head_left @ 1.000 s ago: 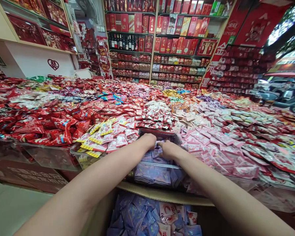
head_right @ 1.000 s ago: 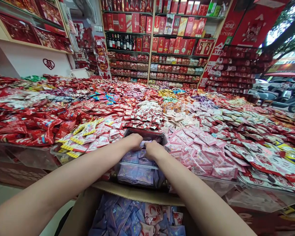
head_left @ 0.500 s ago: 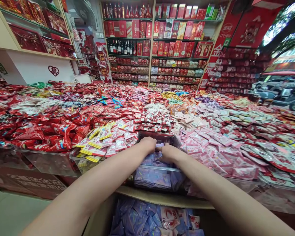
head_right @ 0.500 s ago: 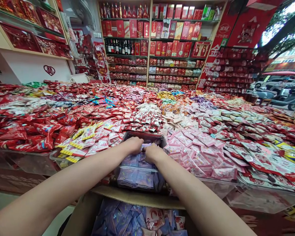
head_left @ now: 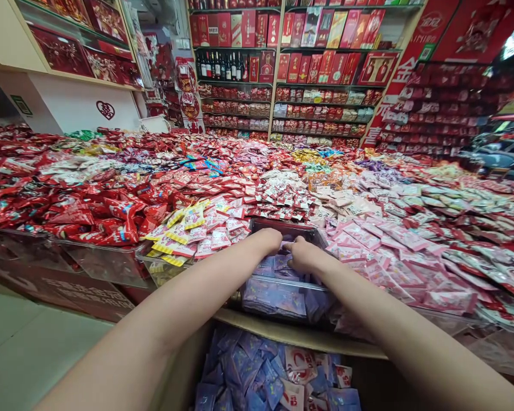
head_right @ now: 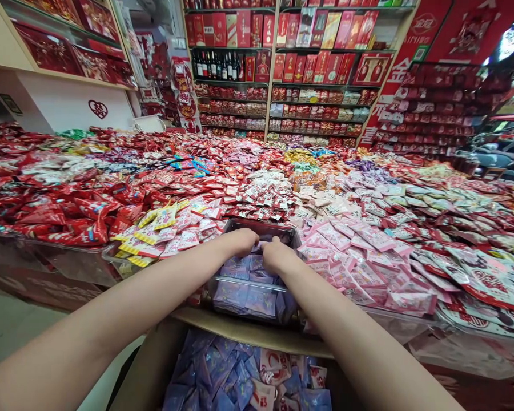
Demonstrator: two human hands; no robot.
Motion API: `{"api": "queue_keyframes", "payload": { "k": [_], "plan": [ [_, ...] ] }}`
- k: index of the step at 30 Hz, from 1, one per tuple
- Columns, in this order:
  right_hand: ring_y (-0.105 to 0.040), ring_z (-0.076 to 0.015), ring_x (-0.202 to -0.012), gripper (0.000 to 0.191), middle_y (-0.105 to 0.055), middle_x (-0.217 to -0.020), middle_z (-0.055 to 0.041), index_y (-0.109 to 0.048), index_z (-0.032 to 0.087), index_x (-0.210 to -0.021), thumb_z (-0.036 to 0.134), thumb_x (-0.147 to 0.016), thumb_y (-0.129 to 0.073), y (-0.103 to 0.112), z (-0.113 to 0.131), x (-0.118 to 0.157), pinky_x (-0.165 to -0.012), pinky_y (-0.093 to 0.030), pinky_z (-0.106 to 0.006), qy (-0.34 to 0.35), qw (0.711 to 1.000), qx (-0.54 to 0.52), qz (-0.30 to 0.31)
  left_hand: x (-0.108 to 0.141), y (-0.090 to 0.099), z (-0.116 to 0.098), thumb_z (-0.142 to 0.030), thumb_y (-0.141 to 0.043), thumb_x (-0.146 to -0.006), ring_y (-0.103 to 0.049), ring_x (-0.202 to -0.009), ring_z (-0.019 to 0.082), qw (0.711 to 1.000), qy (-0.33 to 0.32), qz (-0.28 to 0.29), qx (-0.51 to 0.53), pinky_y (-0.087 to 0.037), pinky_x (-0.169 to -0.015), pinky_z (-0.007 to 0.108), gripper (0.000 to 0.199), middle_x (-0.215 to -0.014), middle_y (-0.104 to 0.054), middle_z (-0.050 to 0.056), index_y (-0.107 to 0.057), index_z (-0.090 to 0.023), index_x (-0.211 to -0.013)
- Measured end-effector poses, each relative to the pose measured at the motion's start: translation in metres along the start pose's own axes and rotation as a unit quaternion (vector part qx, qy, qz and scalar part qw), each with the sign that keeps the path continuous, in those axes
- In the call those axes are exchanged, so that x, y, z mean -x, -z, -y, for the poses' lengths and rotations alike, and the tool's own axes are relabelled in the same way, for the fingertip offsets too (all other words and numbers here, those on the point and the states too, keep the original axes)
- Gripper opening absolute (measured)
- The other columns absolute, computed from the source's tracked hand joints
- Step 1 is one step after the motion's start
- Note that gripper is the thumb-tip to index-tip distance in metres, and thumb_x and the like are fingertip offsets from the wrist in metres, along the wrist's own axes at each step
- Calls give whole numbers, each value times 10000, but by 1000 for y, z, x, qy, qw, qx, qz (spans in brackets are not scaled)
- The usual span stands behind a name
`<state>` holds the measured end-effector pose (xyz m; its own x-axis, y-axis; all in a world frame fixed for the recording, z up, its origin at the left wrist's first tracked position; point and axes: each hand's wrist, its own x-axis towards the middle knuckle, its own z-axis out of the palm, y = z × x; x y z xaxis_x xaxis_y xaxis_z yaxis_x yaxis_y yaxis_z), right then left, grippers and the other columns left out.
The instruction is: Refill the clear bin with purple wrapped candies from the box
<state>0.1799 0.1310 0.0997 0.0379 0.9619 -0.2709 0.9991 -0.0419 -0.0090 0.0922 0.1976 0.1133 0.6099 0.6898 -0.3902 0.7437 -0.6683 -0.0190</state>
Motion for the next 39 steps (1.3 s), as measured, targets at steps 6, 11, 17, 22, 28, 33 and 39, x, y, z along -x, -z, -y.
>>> {"api": "queue_keyframes", "payload": {
  "k": [6,11,17,22,28,33,39],
  "plan": [
    [-527,-272,-986,372,-454,-1180,-101,-564,248,-1093,270,-726,-505,-2,-1,-4,-800,-423,-333,23,999,38,-6,2,0,-5,-252,-503,-816,-527,-938,180,997,3,39,-69,-436,-803,373,196,-1029,-548,62,-548,-147,-976],
    [-520,-254,-1012,411,-536,-1131,-112,-535,224,-1139,249,-729,-507,-5,-4,-10,-819,-415,-316,51,998,43,14,-1,-2,-4,-264,-494,-821,-528,-933,181,996,3,38,-86,-442,-791,369,215,-1036,-542,65,-538,-146,-995],
    [-541,-236,-991,445,-551,-1135,-96,-504,284,-1174,233,-732,-496,0,-1,-4,-809,-418,-306,82,995,53,24,-6,-6,-1,-283,-481,-828,-525,-934,188,995,-4,29,-93,-444,-785,378,247,-1052,-531,72,-522,-138,-1024],
    [-536,-235,-992,441,-548,-1125,-94,-514,299,-1162,263,-723,-510,2,1,-3,-808,-416,-309,74,995,52,36,-4,-6,-2,-291,-479,-828,-525,-934,185,995,-7,33,-91,-442,-787,373,243,-1050,-533,72,-528,-143,-1015],
    [-541,-264,-957,453,-529,-1111,-112,-526,270,-1150,289,-697,-528,1,1,-4,-780,-418,-335,61,997,35,12,-2,-6,-2,-294,-479,-828,-529,-925,183,996,0,26,-81,-443,-785,377,249,-1044,-536,73,-526,-138,-1017],
    [-523,-289,-962,503,-538,-1065,-158,-477,190,-1187,273,-693,-524,-3,-1,-4,-754,-416,-348,47,998,12,-44,1,-5,2,-275,-485,-826,-522,-938,188,998,8,-8,-65,-445,-785,382,262,-1067,-521,75,-506,-145,-1052],
    [-524,-281,-928,390,-554,-1029,-153,-582,149,-1051,263,-683,-521,-3,2,-2,-746,-411,-329,61,994,4,-87,3,-4,5,-279,-484,-827,-521,-936,191,998,28,-28,-43,-451,-776,381,285,-1084,-508,80,-488,-145,-1079]
  ]
}}
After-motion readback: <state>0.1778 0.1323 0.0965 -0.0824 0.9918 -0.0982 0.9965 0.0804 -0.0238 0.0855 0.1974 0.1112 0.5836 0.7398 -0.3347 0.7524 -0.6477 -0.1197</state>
